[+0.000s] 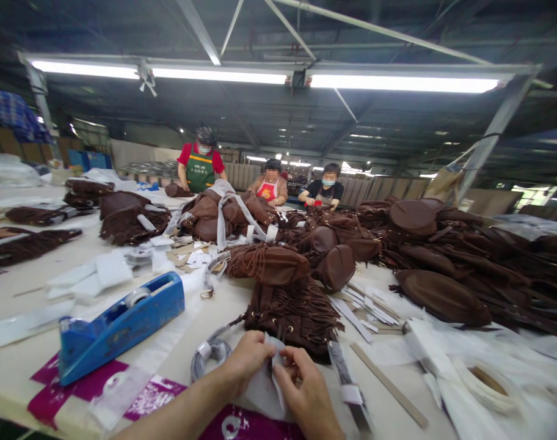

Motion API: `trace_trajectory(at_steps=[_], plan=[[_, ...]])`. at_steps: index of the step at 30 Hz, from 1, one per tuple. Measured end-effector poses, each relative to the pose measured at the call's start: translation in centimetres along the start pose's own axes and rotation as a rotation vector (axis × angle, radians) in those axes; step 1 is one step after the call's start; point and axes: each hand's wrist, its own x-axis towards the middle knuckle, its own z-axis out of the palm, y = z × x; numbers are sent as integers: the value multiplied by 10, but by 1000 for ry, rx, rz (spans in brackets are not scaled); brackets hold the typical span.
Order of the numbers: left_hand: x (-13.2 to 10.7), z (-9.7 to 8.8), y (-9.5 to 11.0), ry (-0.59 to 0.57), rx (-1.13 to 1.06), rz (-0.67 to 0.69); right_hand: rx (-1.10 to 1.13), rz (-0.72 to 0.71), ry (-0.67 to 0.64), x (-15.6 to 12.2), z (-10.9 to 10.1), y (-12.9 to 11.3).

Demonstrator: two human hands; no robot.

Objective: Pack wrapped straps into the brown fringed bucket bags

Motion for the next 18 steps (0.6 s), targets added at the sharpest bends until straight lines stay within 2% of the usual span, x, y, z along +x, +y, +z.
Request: trace_trajectory(at_steps=[3, 8, 12, 18], plan=[[2, -1, -1, 10, 13, 20, 5, 14, -41, -3, -5, -2], [-3, -2, -1, 8, 51, 67, -20, -25, -13, -1, -6, -2], [-8, -2, 5, -105, 32, 20, 53, 40, -59, 3, -11, -4], [-6, -2, 4, -118, 30, 29, 221, 156, -111, 6, -11, 3]])
